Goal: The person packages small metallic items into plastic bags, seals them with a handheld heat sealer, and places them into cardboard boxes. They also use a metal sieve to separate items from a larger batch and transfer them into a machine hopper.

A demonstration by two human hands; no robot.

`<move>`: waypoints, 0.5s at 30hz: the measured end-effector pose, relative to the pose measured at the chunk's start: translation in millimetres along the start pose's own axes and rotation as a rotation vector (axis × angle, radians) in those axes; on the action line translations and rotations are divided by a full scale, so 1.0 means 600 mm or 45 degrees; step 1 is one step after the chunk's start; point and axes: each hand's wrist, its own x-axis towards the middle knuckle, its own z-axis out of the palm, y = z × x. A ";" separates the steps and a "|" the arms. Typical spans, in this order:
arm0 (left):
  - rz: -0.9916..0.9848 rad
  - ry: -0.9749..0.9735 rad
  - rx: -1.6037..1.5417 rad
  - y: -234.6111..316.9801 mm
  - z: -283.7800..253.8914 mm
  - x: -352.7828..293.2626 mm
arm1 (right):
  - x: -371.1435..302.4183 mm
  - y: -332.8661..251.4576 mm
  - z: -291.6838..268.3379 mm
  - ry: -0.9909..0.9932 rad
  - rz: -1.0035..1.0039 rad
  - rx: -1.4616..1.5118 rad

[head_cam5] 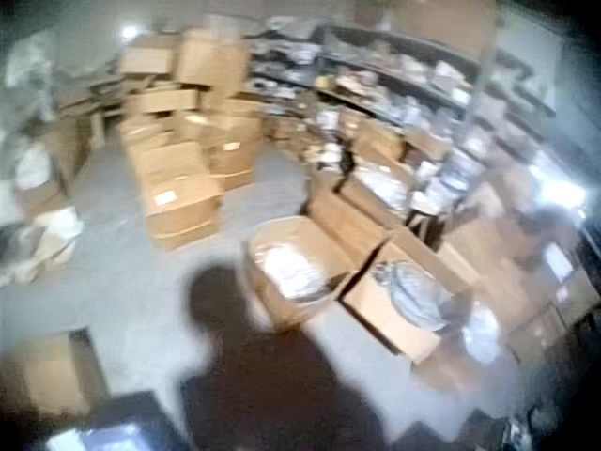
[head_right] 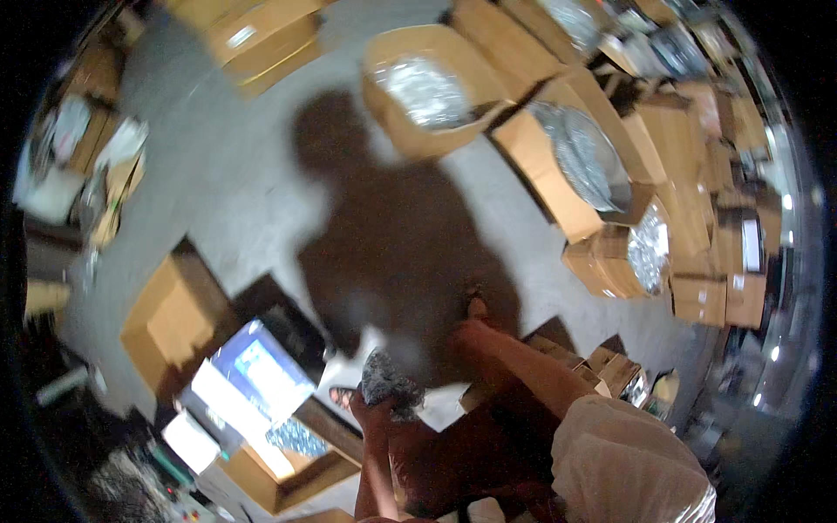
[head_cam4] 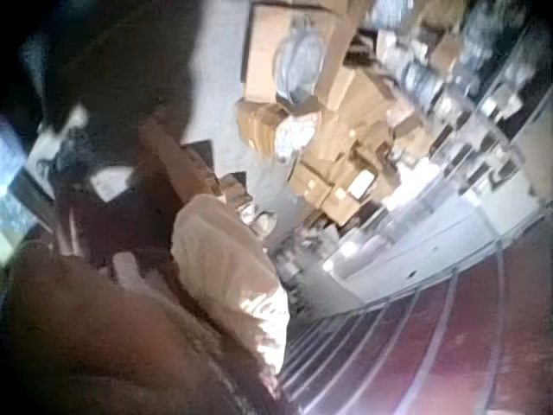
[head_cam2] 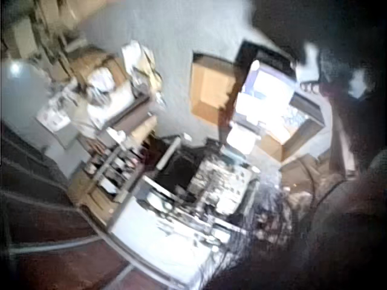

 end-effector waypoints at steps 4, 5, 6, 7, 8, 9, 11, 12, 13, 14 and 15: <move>0.083 -0.212 0.304 0.143 0.223 0.094 | -0.023 0.087 -0.373 0.951 0.883 2.117; 0.125 -0.258 0.385 0.187 0.287 0.110 | -0.053 0.116 -0.463 1.145 0.773 2.330; 0.163 -0.290 0.465 0.217 0.347 0.127 | -0.083 0.141 -0.547 1.327 0.699 2.490; 0.161 -0.384 0.522 0.219 0.405 0.153 | -0.133 0.199 -0.600 1.330 0.425 2.657; 0.158 -0.457 0.590 0.205 0.451 0.191 | -0.156 0.238 -0.637 1.500 0.556 2.575; 0.141 -0.598 0.648 0.213 0.521 0.209 | -0.208 0.295 -0.649 1.750 0.574 2.521; -0.016 -0.679 0.390 0.255 0.657 0.225 | -0.275 0.426 -0.619 1.912 0.601 2.485; -0.099 -0.670 0.263 0.283 0.717 0.232 | -0.269 0.442 -0.622 2.004 0.653 2.353; -0.078 -0.691 0.280 0.296 0.770 0.251 | -0.280 0.445 -0.618 2.042 0.608 2.355; -0.043 -0.679 0.297 0.317 0.803 0.277 | -0.273 0.428 -0.620 2.045 0.542 2.374; -0.075 -0.649 0.133 0.324 0.830 0.308 | -0.274 0.400 -0.629 2.044 0.474 2.386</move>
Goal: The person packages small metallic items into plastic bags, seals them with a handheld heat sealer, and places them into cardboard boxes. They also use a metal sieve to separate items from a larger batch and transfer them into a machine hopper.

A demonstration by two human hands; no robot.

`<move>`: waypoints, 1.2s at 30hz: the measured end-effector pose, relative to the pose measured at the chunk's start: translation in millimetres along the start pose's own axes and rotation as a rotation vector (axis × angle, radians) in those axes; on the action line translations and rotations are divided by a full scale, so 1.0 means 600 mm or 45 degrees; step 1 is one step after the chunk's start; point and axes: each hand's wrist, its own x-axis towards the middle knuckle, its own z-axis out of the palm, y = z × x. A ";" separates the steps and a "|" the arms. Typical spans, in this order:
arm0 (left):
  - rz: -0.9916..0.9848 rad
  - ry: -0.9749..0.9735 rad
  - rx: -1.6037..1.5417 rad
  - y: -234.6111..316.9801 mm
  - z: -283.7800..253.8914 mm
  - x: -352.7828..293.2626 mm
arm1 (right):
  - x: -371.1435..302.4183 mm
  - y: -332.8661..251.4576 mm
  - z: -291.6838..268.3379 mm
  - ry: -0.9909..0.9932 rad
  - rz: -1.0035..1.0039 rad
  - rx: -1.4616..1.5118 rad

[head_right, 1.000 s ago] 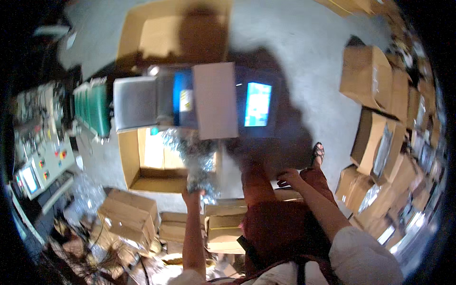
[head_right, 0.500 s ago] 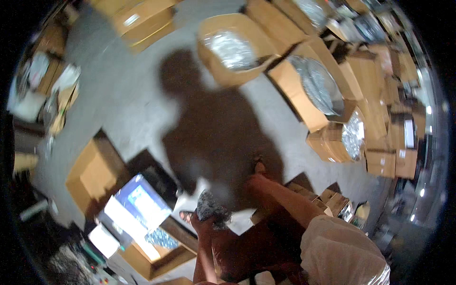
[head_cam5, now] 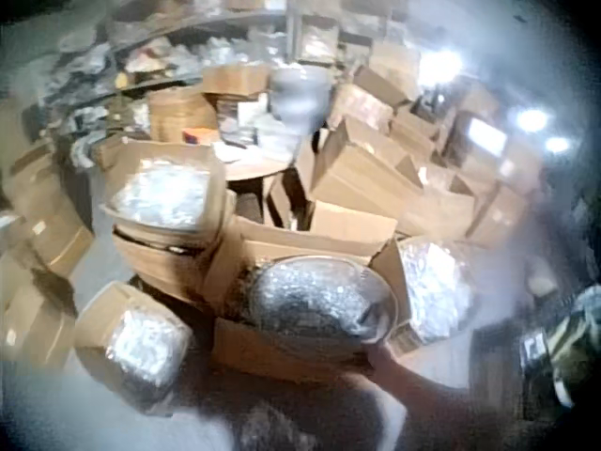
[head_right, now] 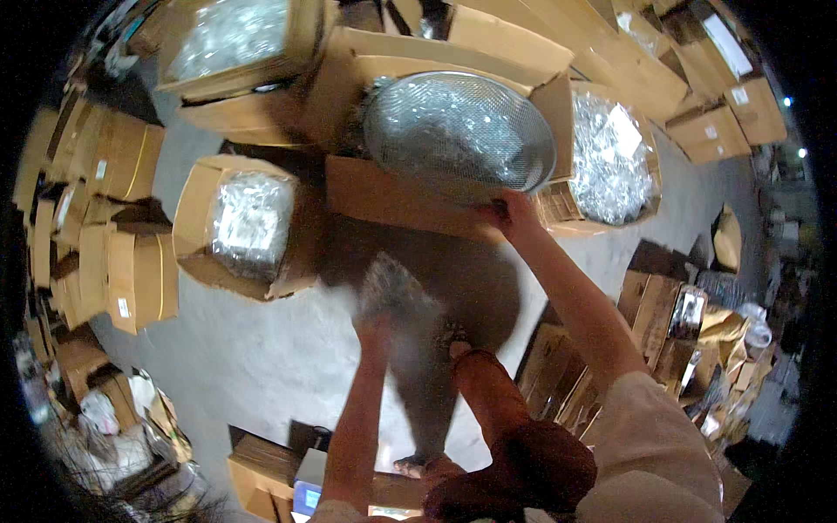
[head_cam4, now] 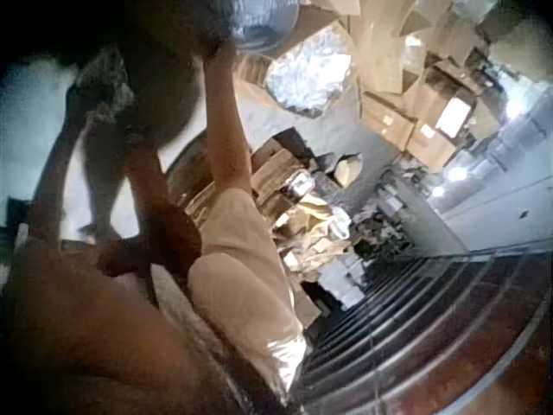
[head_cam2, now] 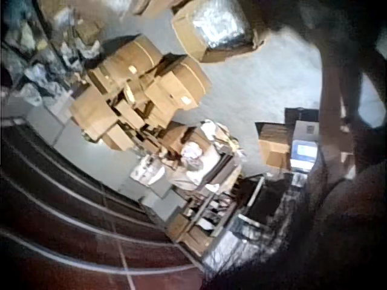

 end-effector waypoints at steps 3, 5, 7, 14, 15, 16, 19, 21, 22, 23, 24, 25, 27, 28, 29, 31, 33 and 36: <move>0.000 -0.067 -0.054 0.038 0.043 0.100 | -0.168 -0.072 -0.027 0.156 0.180 -0.035; 0.004 -0.144 -0.105 0.068 0.066 0.165 | -0.284 -0.126 -0.072 0.205 0.302 -0.128; 0.010 -0.170 -0.093 0.078 0.090 0.225 | -0.387 -0.179 -0.109 0.093 0.343 0.033; 0.059 -0.173 0.551 0.176 0.314 0.317 | -0.633 -0.234 -0.182 0.675 0.425 -0.279; 0.012 -0.248 0.433 0.175 0.333 0.325 | -0.642 -0.232 -0.176 0.650 0.401 -0.253; -0.019 -0.317 0.334 0.176 0.350 0.331 | -0.644 -0.219 -0.180 0.608 0.378 -0.206; 0.272 -0.649 0.995 0.179 0.296 0.341 | -0.656 -0.181 -0.175 0.735 0.310 -0.257; 0.300 -0.796 1.238 0.178 0.254 0.302 | -0.650 -0.141 -0.180 0.916 0.263 -0.216; 0.146 -0.835 1.072 0.146 0.232 0.230 | -0.671 -0.131 -0.211 0.910 0.327 -0.276; -0.009 -0.831 0.907 0.098 0.167 0.184 | -0.668 -0.132 -0.185 0.893 0.316 -0.353; -0.166 -0.803 0.723 0.045 0.098 0.140 | -0.660 -0.139 -0.139 0.872 0.299 -0.451; -0.315 -0.752 0.548 -0.005 0.027 0.094 | -0.654 -0.142 -0.107 0.843 0.278 -0.555; -0.388 -0.733 0.102 -0.061 -0.088 -0.028 | -0.664 -0.140 -0.102 0.600 0.433 -0.703; -0.419 -0.721 -0.114 -0.086 -0.147 -0.089 | -0.661 -0.138 -0.092 0.408 0.453 -0.808; -0.907 -0.467 -0.447 -0.129 -0.248 -0.134 | -0.664 -0.140 -0.068 0.216 0.480 -0.939; -0.752 -0.393 -0.873 -0.131 -0.341 -0.294 | -0.660 -0.108 -0.013 -0.087 0.503 -1.080; -0.585 -0.371 -1.181 -0.200 -0.457 -0.429 | -0.674 -0.076 0.092 -0.346 0.655 -1.417; -0.008 -0.117 -1.151 -0.189 -0.508 -0.675 | -0.706 0.028 0.168 -0.866 0.738 -1.810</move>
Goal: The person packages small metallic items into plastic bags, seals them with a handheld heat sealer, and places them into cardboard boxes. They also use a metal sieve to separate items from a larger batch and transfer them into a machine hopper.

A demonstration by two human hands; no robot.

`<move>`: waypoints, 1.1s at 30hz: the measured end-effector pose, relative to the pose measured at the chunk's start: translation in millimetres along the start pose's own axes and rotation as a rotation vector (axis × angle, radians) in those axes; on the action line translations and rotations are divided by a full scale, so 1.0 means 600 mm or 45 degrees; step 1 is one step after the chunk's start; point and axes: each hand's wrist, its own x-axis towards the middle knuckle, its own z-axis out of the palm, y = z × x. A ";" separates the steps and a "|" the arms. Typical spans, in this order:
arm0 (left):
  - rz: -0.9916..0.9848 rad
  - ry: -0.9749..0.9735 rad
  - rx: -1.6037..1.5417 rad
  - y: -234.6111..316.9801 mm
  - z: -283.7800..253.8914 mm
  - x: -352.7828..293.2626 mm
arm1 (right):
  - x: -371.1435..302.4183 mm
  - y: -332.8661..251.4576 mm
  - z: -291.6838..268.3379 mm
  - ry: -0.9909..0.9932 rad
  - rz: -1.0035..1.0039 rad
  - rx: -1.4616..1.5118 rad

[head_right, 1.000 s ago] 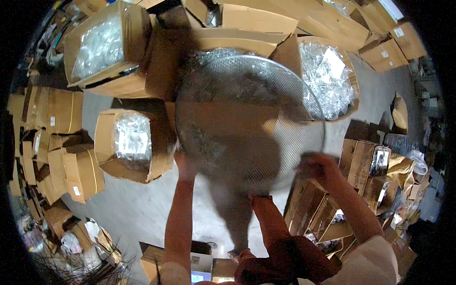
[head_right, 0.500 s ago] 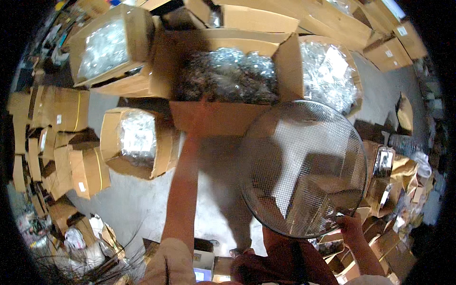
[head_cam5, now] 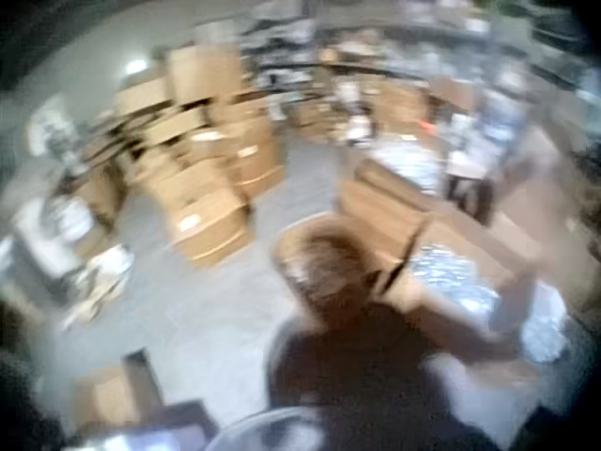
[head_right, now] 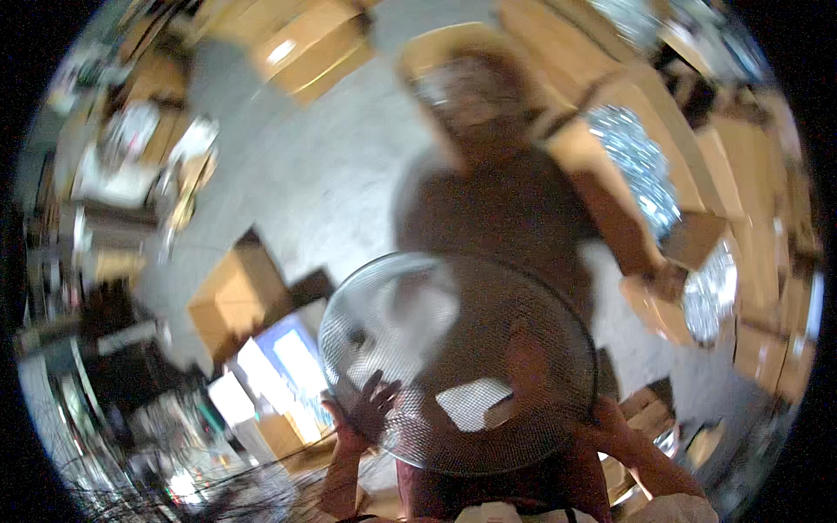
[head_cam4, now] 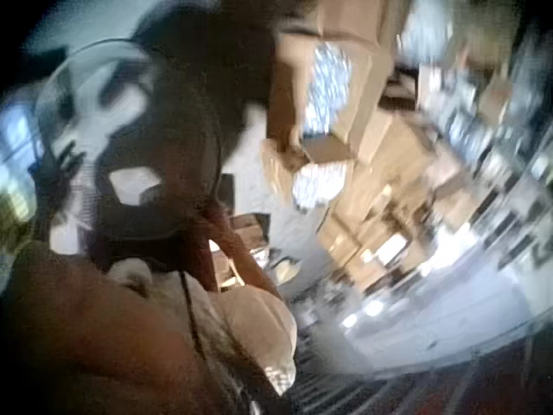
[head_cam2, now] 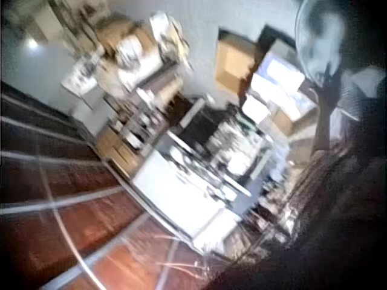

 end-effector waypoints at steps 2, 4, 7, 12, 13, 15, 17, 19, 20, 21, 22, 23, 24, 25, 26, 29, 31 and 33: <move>0.217 0.265 -0.057 -0.004 -0.043 -0.179 | 0.060 -0.006 0.091 -0.290 -0.346 -0.354; 0.377 0.542 -0.324 -0.035 -0.107 -0.340 | 0.125 -0.014 0.201 -0.375 -0.543 -0.842; 0.485 1.236 -0.225 -0.141 -0.223 -0.565 | 0.139 -0.118 0.434 -0.681 -0.658 -1.284; 0.544 1.678 -0.622 -0.288 -0.324 -0.749 | 0.245 -0.115 0.786 -1.002 -0.519 -1.576; 0.536 1.689 -0.583 -0.323 -0.351 -0.764 | 0.271 -0.118 0.856 -1.020 -0.428 -1.561; 0.631 1.725 -0.762 -0.383 -0.403 -0.776 | 0.311 -0.105 0.999 -1.152 -0.742 -1.442; 0.746 1.683 -1.011 -0.433 -0.434 -0.762 | 0.379 -0.060 1.105 -1.192 -0.701 -1.224; 0.854 1.566 -1.223 -0.459 -0.458 -0.761 | 0.425 -0.033 1.226 -1.247 -0.616 -1.614; 0.844 1.653 -1.400 -0.545 -0.477 -0.754 | 0.469 0.015 1.272 -1.286 -0.935 -1.812; 0.880 1.619 -1.395 -0.546 -0.502 -0.741 | 0.515 0.052 1.307 -1.261 -1.275 -1.992; 0.917 1.611 -1.410 -0.548 -0.513 -0.732 | 0.533 0.080 1.356 -1.223 -1.187 -2.308; 0.900 1.632 -1.465 -0.575 -0.517 -0.715 | 0.551 0.113 1.406 -1.184 -1.090 -2.614; 0.878 1.639 -1.521 -0.600 -0.528 -0.695 | 0.585 0.150 1.433 -1.202 -1.110 -2.891; 0.830 1.682 -1.503 -0.635 -0.535 -0.672 | 0.628 0.196 1.451 -1.216 -1.124 -3.168; 0.902 1.653 -1.449 -0.629 -0.536 -0.658 | 0.666 0.218 1.478 -1.203 -1.205 -3.433; 0.830 1.745 -1.367 -0.587 -0.532 -0.613 | 0.756 0.272 1.521 -1.153 -0.912 -3.757; 0.718 1.845 -1.490 -0.620 -0.517 -0.571 | 0.737 0.305 1.526 -1.078 -0.985 -3.730; 0.697 1.838 -1.672 -0.609 -0.516 -0.544 | 0.750 0.324 1.513 -1.027 -1.131 -3.690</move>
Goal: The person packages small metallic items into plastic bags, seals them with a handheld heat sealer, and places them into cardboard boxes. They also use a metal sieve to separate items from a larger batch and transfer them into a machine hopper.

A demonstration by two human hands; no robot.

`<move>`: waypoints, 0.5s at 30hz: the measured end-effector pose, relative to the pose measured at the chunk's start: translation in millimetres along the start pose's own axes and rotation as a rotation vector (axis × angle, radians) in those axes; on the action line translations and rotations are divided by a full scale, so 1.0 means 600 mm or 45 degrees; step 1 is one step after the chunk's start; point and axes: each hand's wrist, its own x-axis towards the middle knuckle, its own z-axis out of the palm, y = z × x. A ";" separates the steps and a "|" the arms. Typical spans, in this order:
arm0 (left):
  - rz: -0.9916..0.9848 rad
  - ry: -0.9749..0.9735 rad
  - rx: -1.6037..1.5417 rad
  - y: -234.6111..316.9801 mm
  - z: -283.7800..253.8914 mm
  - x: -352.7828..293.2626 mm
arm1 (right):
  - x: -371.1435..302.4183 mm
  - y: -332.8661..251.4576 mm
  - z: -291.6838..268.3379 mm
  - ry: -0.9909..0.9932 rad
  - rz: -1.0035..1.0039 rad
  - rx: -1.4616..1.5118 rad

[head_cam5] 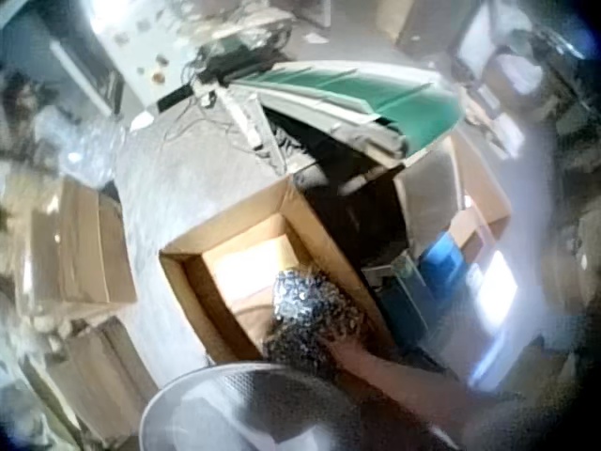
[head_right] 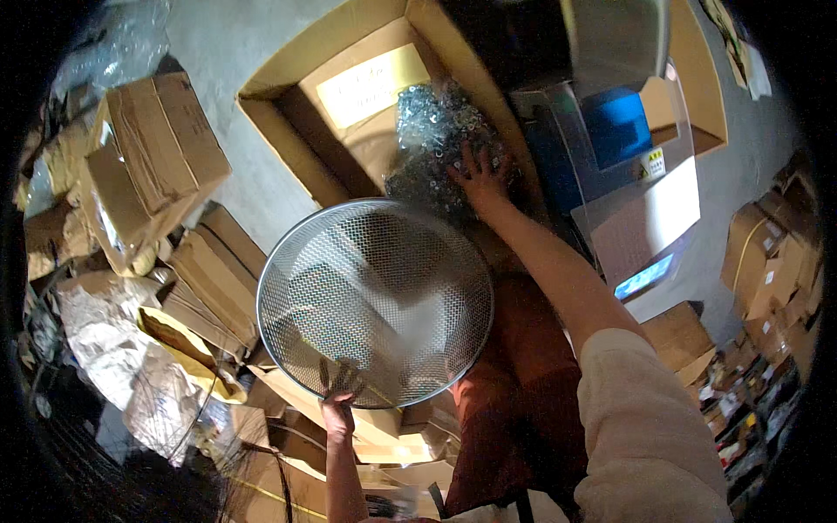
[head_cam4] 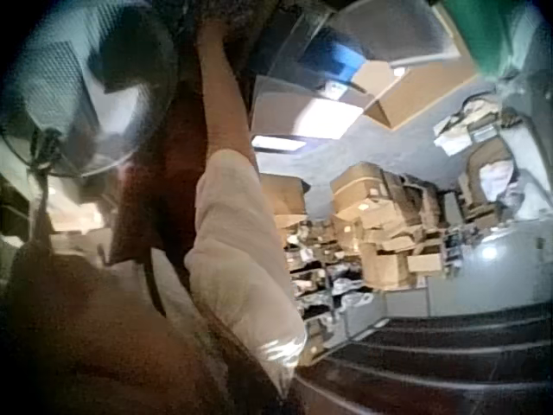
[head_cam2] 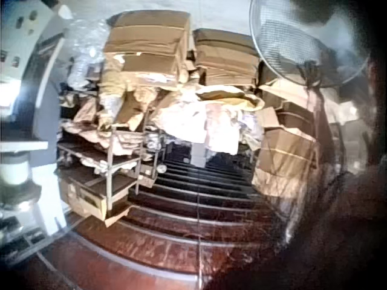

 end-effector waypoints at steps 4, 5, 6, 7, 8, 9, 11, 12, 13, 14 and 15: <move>-0.110 0.098 -0.161 -0.045 0.028 0.006 | 0.029 0.034 0.054 0.143 -0.135 0.037; -0.153 0.134 -0.176 -0.066 0.017 0.012 | 0.029 0.039 0.050 0.142 -0.191 0.077; -0.195 0.160 -0.187 -0.085 0.008 0.022 | 0.026 0.046 0.055 0.167 -0.182 0.089; -0.185 0.149 -0.218 -0.094 0.009 0.022 | 0.025 0.044 0.067 0.191 -0.181 0.102; -0.127 0.117 -0.179 -0.103 0.001 0.020 | 0.027 0.045 0.077 0.216 -0.177 0.117; -0.067 0.088 -0.138 -0.113 -0.008 0.017 | 0.028 0.047 0.083 0.204 -0.174 0.196; -0.013 0.084 -0.107 -0.132 -0.040 0.008 | 0.024 0.055 0.093 0.174 -0.158 0.362; -0.019 0.110 -0.112 -0.135 -0.052 0.005 | 0.017 0.058 0.095 0.225 -0.150 0.426; -0.017 0.119 -0.158 -0.116 -0.037 0.003 | 0.010 0.062 0.097 0.280 -0.139 0.486; 0.009 0.121 -0.213 -0.099 -0.019 -0.006 | 0.001 0.067 0.101 0.336 -0.124 0.548; 0.037 0.120 -0.264 -0.070 0.007 -0.018 | -0.016 0.073 0.100 0.468 -0.085 0.619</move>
